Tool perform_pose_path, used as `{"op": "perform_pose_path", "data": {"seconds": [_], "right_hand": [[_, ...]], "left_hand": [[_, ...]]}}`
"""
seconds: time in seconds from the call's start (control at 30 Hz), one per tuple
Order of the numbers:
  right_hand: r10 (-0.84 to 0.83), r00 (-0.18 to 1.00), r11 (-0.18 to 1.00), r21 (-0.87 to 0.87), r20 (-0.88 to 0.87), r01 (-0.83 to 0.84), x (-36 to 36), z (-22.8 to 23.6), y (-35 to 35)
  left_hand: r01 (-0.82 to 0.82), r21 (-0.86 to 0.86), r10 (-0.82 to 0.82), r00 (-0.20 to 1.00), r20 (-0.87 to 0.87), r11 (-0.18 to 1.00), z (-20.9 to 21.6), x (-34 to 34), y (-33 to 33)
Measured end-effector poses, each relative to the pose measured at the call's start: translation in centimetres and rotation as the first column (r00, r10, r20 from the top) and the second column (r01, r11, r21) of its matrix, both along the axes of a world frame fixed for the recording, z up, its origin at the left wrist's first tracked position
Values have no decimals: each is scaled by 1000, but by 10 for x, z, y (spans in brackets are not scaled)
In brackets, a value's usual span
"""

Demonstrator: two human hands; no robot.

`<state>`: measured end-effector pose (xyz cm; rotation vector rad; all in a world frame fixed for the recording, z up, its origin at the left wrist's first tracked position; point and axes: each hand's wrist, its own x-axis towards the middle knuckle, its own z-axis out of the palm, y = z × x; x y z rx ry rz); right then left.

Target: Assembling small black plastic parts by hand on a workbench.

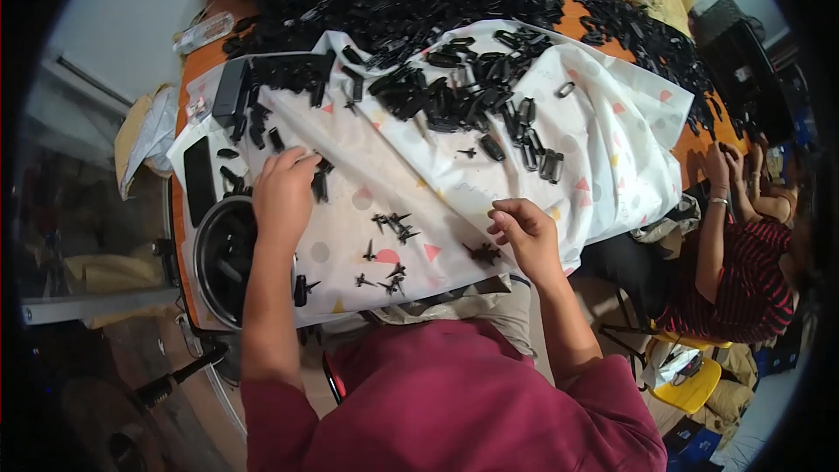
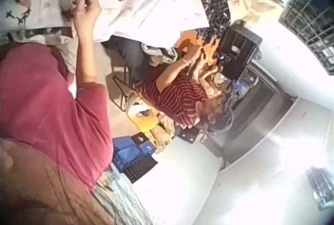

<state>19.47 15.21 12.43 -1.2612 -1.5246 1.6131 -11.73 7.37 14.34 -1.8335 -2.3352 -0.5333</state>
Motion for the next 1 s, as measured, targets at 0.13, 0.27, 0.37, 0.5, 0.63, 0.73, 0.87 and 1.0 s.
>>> {"op": "perform_pose_path", "data": {"seconds": [0.13, 0.27, 0.37, 0.5, 0.63, 0.73, 0.87, 1.0], "right_hand": [[-100, 969, 969, 244, 224, 43, 11, -15, 34], [-355, 691, 793, 594, 630, -134, 17, -24, 81], [-326, 492, 835, 490, 808, -250, 2, -23, 101], [-399, 571, 811, 566, 717, -144, 1, -20, 98], [-4, 988, 997, -80, -152, -8, -16, 28, 56], [-116, 753, 926, -344, -647, -153, -30, 42, 31], [-55, 786, 970, -219, -616, -103, -35, 44, 17], [134, 954, 967, 246, -269, -66, -28, 45, 3]], "left_hand": [[22, -388, -93, 982, -164, 921, -20, -18, 38], [158, -168, -155, 987, 29, 973, -16, -7, 40], [71, -98, 40, 569, 821, 993, -9, 32, 40], [127, 97, -121, 196, 973, 987, -11, 77, 32], [178, 143, -175, 180, 968, 974, -10, 108, 28], [190, 225, -250, 118, 961, 956, -4, 117, 27], [194, 314, -340, 123, 932, 930, 2, 119, 20], [211, 325, -360, 160, 919, 922, 9, 117, 16]]}}
